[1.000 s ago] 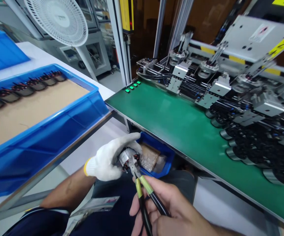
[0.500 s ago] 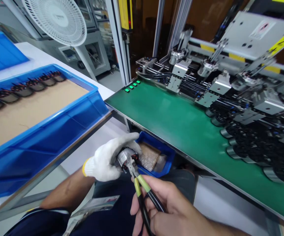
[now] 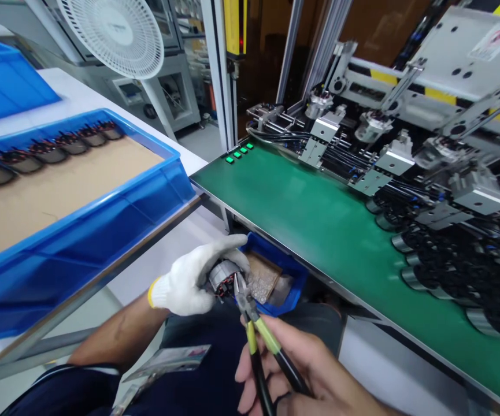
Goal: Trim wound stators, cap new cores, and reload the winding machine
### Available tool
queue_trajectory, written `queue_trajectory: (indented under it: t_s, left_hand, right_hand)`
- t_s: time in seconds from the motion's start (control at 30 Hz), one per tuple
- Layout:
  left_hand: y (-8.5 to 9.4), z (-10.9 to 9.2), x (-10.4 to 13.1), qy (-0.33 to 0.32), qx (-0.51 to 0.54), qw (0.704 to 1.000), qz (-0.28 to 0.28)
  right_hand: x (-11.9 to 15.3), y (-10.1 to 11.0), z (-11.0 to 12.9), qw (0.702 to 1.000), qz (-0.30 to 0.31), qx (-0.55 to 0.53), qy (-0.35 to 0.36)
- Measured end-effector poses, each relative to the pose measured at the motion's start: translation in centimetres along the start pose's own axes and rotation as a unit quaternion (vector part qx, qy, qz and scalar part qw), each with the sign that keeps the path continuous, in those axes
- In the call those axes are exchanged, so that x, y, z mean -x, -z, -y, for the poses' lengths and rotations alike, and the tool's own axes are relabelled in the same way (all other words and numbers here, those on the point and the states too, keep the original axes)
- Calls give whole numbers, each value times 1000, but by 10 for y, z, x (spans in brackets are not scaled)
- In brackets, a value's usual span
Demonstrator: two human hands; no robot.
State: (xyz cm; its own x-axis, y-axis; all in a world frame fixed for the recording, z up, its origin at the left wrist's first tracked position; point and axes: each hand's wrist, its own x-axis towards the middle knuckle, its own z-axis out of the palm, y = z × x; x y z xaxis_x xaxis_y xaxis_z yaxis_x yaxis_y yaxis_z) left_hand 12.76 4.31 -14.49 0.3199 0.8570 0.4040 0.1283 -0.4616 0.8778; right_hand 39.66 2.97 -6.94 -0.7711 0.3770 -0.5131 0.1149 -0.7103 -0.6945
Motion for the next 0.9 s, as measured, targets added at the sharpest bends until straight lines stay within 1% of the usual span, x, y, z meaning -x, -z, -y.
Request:
queue_trajectory:
  t_s: [0.07,0.17,0.33,0.53,0.67,0.8,0.9]
  left_hand:
    - [0,-2,-1,-8,-14,1000,0]
    - [-2,-5,-2,-20,-28,999,-2]
    - [-4,-9,-3,-30,-33,999,0]
    - [-4,-8,-2,-31,-6,999,21]
    - [-4,-7,-1,-27,-2,999,26]
    - [-3,-6,0,-27,-9,999,23]
    - [-1,-3,3,-18,-7,1000,9]
  right_hand:
    - [-4,-3,-2,1000,-4,-25,-17]
    - [-6,-5,-5,999,1,-34,-30]
    - [-8,-5,-3,998,21,-14,-51]
    - [-12,-8,3,998,27,28,-59]
    - [-13,-9,5,995,37,76,-50]
    - [-11,-5,4,988,18,150,-43]
    - [-7,-1,1,991,-5,134,-16]
